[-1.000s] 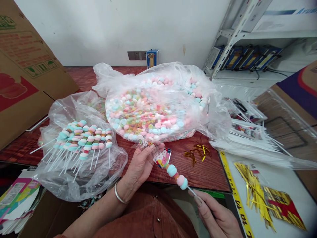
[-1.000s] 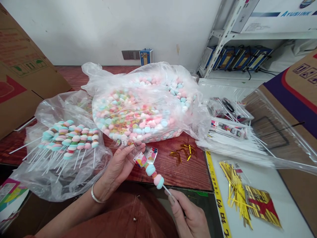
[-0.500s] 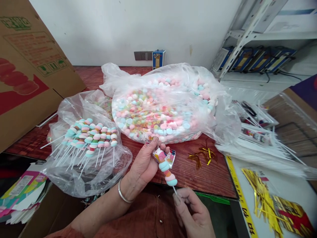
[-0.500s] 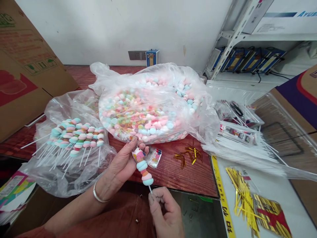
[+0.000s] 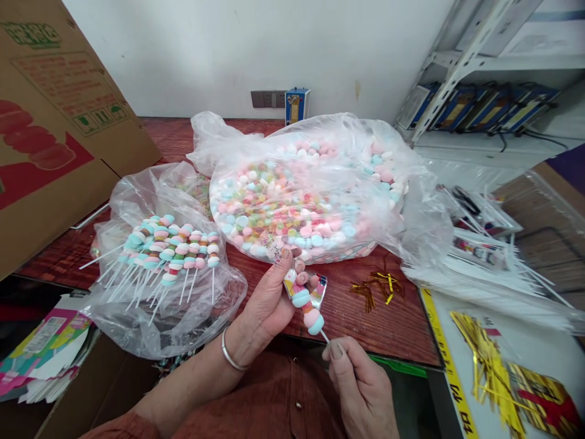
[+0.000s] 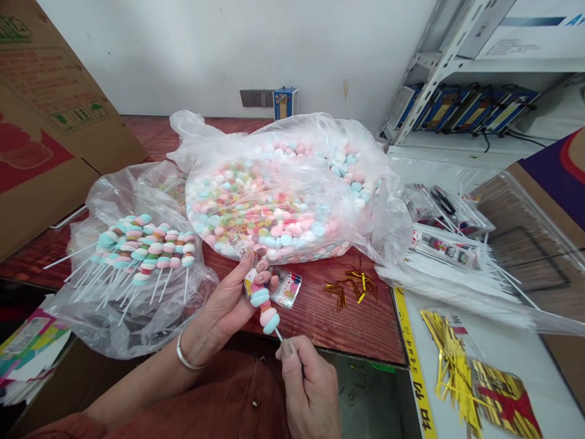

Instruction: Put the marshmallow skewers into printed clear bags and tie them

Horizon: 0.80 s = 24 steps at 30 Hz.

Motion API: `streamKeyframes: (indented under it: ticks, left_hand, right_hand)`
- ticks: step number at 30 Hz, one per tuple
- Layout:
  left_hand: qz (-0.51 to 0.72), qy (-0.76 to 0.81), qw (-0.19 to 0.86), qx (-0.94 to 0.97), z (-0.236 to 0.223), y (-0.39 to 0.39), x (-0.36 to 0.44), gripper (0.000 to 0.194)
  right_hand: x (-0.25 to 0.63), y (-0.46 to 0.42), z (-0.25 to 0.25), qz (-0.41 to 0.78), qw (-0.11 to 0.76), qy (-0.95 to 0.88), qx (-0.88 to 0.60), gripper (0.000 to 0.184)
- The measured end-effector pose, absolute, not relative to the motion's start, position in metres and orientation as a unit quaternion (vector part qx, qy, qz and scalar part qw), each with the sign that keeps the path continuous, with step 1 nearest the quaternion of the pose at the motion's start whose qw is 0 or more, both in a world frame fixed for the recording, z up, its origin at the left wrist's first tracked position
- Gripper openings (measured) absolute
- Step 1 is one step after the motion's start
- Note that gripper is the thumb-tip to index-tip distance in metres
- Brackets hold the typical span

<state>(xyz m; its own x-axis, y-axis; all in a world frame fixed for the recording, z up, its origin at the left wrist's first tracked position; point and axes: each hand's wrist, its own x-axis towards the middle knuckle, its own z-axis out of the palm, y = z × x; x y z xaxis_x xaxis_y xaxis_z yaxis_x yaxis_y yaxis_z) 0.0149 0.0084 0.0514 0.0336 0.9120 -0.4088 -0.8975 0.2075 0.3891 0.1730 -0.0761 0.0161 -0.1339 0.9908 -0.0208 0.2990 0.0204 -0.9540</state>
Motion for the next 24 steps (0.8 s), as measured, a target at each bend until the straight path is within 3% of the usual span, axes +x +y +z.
streamKeyframes:
  ticks: [4, 10, 12, 17, 21, 24]
  left_hand:
    - [0.635, 0.312, 0.707, 0.022, 0.053, 0.008, 0.019, 0.017]
    - [0.642, 0.312, 0.699, 0.036, 0.050, 0.005, 0.030, 0.021]
    - [0.637, 0.316, 0.701, 0.049, 0.048, 0.003, 0.036, 0.022]
    - [0.633, 0.303, 0.707, 0.089, 0.044, -0.001, 0.039, 0.027]
    - [0.667, 0.297, 0.679, 0.074, 0.050, 0.009, 0.020, 0.038]
    - [0.684, 0.285, 0.665, 0.087, 0.052, 0.015, 0.016, 0.026]
  right_hand:
    - [0.170, -0.071, 0.008, 0.415, 0.393, -0.634, -0.520, 0.027]
    - [0.159, -0.063, -0.005, 0.006, 0.452, -0.759, -0.468, 0.006]
    - [0.155, -0.060, -0.004, 0.037, 0.448, -0.763, -0.464, 0.007]
    - [0.151, -0.051, 0.007, 0.342, 0.443, -0.637, -0.530, 0.027]
    - [0.155, -0.048, 0.011, 0.390, 0.441, -0.605, -0.537, 0.029]
    - [0.155, -0.050, 0.009, 0.344, 0.447, -0.634, -0.529, 0.026]
